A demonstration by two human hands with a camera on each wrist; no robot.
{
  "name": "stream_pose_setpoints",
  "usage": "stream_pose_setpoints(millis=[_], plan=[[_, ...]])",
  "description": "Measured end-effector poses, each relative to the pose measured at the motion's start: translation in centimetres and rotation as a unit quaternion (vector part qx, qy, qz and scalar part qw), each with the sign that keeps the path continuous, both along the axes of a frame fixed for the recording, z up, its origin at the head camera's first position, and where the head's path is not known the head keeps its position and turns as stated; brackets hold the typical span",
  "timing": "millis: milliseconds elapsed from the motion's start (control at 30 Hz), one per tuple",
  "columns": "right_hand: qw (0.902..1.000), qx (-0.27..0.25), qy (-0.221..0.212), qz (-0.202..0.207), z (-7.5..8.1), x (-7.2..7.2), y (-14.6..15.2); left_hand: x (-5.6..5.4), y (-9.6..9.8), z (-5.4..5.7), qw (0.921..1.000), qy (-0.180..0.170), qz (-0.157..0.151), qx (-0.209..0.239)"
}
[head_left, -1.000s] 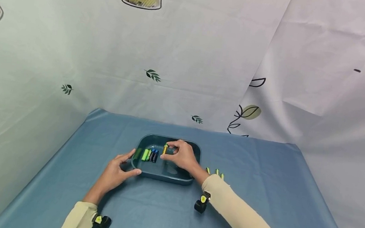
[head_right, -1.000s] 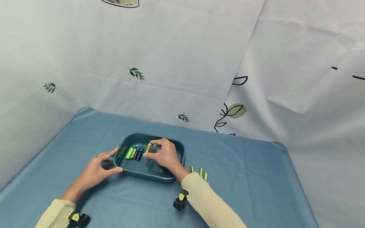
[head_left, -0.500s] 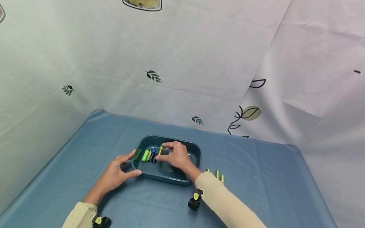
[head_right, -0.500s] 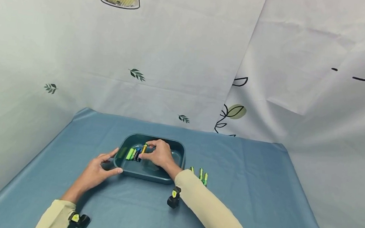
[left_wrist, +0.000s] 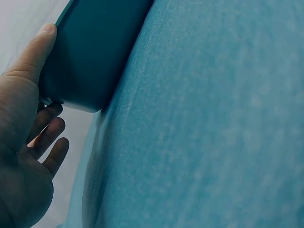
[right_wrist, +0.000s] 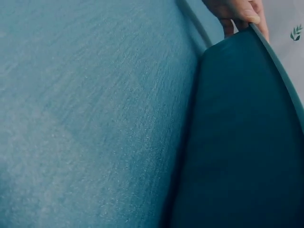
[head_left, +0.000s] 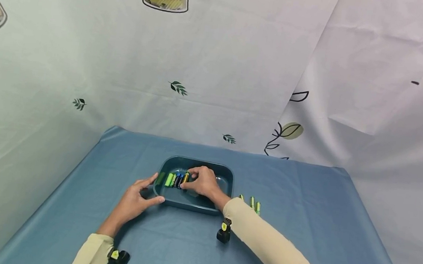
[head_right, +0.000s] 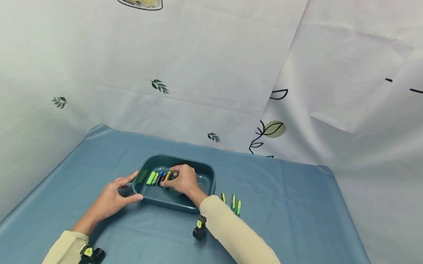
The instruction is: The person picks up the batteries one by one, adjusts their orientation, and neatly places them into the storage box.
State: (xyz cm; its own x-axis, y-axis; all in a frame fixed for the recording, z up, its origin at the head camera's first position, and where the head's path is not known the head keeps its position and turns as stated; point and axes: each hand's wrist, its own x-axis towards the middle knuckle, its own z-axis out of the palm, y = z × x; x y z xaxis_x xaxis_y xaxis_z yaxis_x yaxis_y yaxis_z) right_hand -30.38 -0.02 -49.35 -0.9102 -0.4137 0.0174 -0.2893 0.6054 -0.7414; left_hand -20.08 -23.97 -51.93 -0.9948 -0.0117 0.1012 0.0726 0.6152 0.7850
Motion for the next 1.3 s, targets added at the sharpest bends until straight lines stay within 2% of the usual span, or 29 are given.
stream_pose_setpoints(millis=[467,700,933,1133,1300], plan=[[0.9992,0.030,0.008,0.024,0.0,0.4,-0.1,0.1,0.1,0.0,1.0000,0.000,0.002,-0.002],[0.9991,0.034,0.008,0.024,0.0,0.5,-0.1,0.1,0.1,0.0,1.0000,-0.001,-0.001,0.003],[0.9995,0.012,0.017,0.023,0.2,0.6,0.5,0.1,-0.1,-0.1,1.0000,0.001,-0.002,0.006],[0.9973,-0.026,0.066,0.022,1.5,1.3,2.8,0.1,0.0,-0.2,0.9999,0.009,-0.006,0.001],[0.9904,-0.076,0.115,0.012,1.7,2.0,5.6,0.2,-0.1,-0.3,0.9998,0.016,-0.008,-0.001]])
